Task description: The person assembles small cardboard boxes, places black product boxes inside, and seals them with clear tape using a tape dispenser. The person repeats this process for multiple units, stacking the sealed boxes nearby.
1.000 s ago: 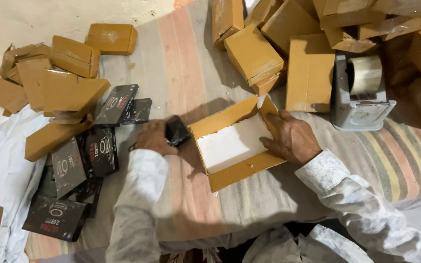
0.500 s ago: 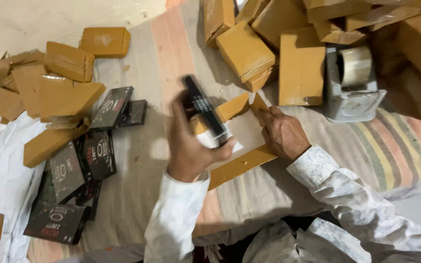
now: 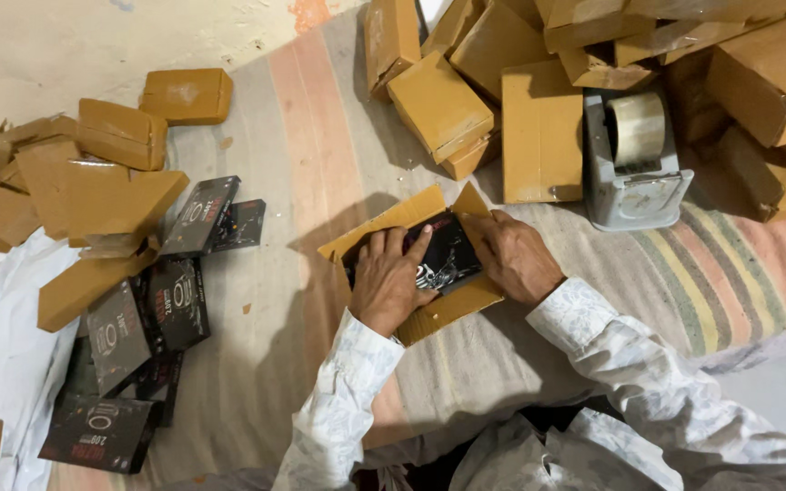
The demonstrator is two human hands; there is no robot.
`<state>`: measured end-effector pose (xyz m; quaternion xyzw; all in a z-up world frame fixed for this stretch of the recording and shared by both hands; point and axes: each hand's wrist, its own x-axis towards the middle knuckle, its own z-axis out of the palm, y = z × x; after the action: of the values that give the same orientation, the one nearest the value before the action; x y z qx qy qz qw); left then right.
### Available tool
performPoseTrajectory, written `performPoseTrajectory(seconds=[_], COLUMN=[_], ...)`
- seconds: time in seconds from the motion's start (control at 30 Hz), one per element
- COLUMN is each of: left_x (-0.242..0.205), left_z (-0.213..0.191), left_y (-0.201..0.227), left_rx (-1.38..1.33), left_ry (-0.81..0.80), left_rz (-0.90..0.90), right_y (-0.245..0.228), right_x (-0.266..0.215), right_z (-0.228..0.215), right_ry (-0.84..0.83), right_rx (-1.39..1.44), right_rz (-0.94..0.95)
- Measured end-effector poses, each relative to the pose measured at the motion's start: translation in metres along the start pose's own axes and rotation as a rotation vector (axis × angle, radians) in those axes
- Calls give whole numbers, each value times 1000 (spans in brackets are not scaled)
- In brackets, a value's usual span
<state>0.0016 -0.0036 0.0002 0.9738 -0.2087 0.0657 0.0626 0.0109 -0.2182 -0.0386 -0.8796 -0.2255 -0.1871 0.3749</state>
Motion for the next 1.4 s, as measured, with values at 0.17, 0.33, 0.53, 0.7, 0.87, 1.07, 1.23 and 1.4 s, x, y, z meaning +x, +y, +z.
performPoseTrajectory(seconds=[0.17,0.33,0.53,0.7,0.87,1.07,1.23,1.4], left_x=[4,14,-24,-88,-109,-84,-61,-40], left_z=[-2,-2,-13,-1,28,56,54,41], left_y=[-2,-2,-8,-15,-22,-19,-21,-37], left_rx=[-17,-49,-131,-411,-898,-1174,-661,-225], left_ry=[-172,-209,234,692,481,660,687,545], left_rz=[-93,-110,47,-325,-215,-522,-454,-346], right_y=[7,8,-4,-8,-5,-10,-9,0], right_x=[-2,-1,2,-12,-17,-21,-9,7], right_z=[3,5,-4,-7,1,19,25,34], right_ry=[-1,10,-112,-11,-40,-71,87,-4], right_rx=[41,25,81,504,298,594,307,200], right_rz=[52,77,308,97,-284,345,172,23])
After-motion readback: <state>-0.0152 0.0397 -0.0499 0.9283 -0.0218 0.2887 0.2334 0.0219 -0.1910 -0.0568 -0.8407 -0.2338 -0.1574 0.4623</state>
